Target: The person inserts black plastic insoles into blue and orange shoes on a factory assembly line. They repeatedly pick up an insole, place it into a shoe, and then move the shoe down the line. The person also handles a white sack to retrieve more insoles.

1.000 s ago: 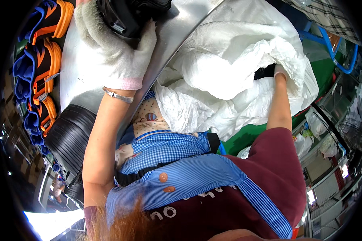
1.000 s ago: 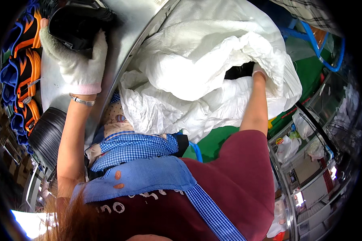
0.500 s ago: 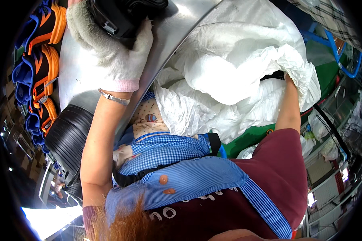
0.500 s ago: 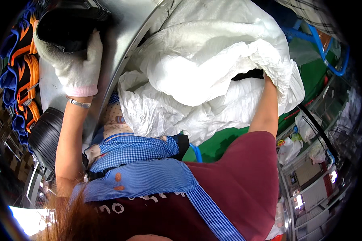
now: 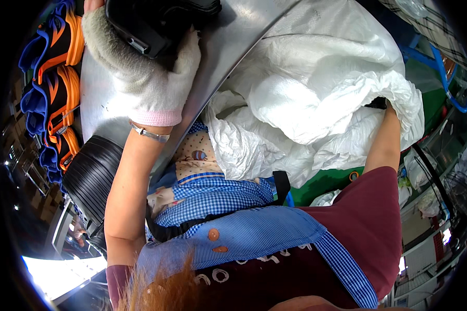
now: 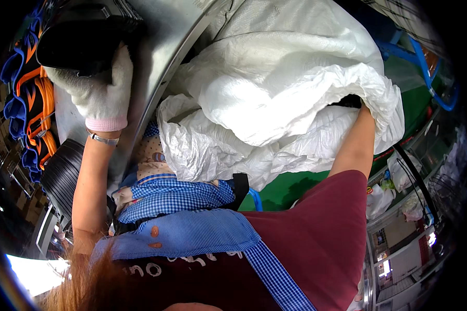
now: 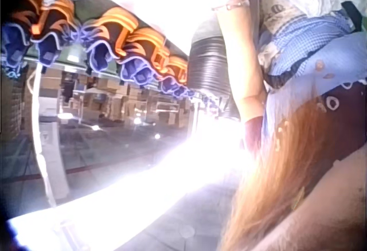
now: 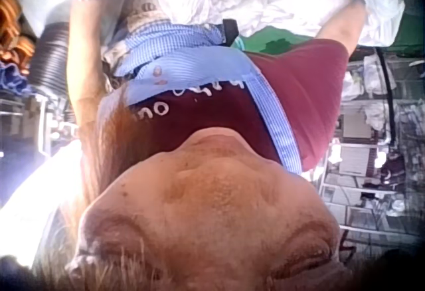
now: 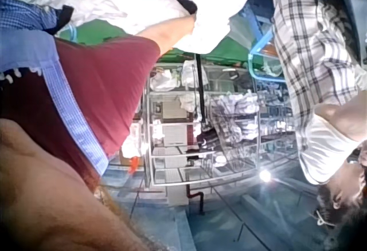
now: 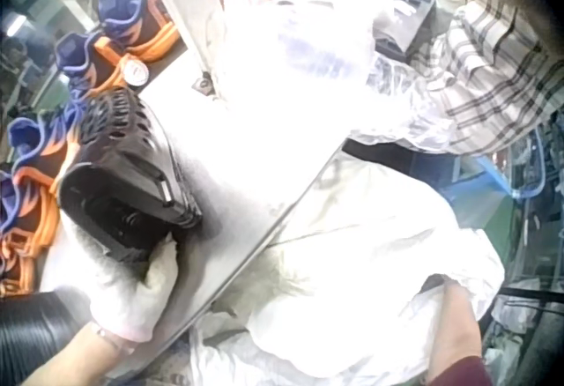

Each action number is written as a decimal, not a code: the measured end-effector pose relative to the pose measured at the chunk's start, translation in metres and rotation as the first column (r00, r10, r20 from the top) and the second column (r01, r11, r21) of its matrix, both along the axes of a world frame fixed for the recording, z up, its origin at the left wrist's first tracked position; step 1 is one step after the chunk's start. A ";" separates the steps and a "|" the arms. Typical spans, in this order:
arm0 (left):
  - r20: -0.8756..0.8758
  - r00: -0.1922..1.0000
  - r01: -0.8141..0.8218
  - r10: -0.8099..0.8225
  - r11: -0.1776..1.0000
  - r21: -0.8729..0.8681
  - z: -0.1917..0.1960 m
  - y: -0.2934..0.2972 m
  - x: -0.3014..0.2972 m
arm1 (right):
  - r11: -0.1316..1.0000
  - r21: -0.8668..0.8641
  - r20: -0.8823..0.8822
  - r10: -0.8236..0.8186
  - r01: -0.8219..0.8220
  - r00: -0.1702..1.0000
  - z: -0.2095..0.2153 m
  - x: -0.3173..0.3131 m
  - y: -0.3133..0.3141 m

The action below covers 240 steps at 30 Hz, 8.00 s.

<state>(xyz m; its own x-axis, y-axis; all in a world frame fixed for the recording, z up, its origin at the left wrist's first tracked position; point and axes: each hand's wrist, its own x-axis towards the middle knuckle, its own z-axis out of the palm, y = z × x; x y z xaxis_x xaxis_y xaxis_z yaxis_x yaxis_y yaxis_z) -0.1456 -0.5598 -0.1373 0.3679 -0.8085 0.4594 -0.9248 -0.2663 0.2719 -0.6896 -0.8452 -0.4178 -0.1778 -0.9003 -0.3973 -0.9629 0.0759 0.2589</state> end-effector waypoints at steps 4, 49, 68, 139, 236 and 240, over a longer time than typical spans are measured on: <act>-0.111 0.994 0.004 -0.004 1.000 -0.005 0.004 -0.002 -0.001 | 1.000 -0.001 -0.001 -0.002 0.002 1.000 -0.004 -0.003 -0.005; -0.267 0.963 0.046 -0.043 0.999 0.004 0.017 -0.009 -0.002 | 0.981 0.193 0.974 -0.189 -0.021 0.124 0.365 0.171 0.236; -0.366 0.913 -0.203 0.182 0.979 -0.021 0.032 0.050 -0.018 | 0.721 -0.633 0.676 0.692 -0.281 0.253 0.280 0.443 0.177; -0.658 0.145 -0.866 -0.738 0.227 -0.446 0.151 0.556 0.141 | -0.226 -0.249 0.855 0.405 -0.942 -0.324 0.523 0.658 0.657; -0.323 0.487 -0.864 0.811 0.503 -0.039 0.136 0.576 0.175 | 0.637 -0.456 0.805 0.593 -0.621 0.016 0.468 0.477 0.258; -0.811 0.538 -0.662 0.232 0.712 -0.235 0.168 0.515 0.162 | 0.367 -0.584 0.759 0.564 -0.724 -0.326 0.512 0.512 0.343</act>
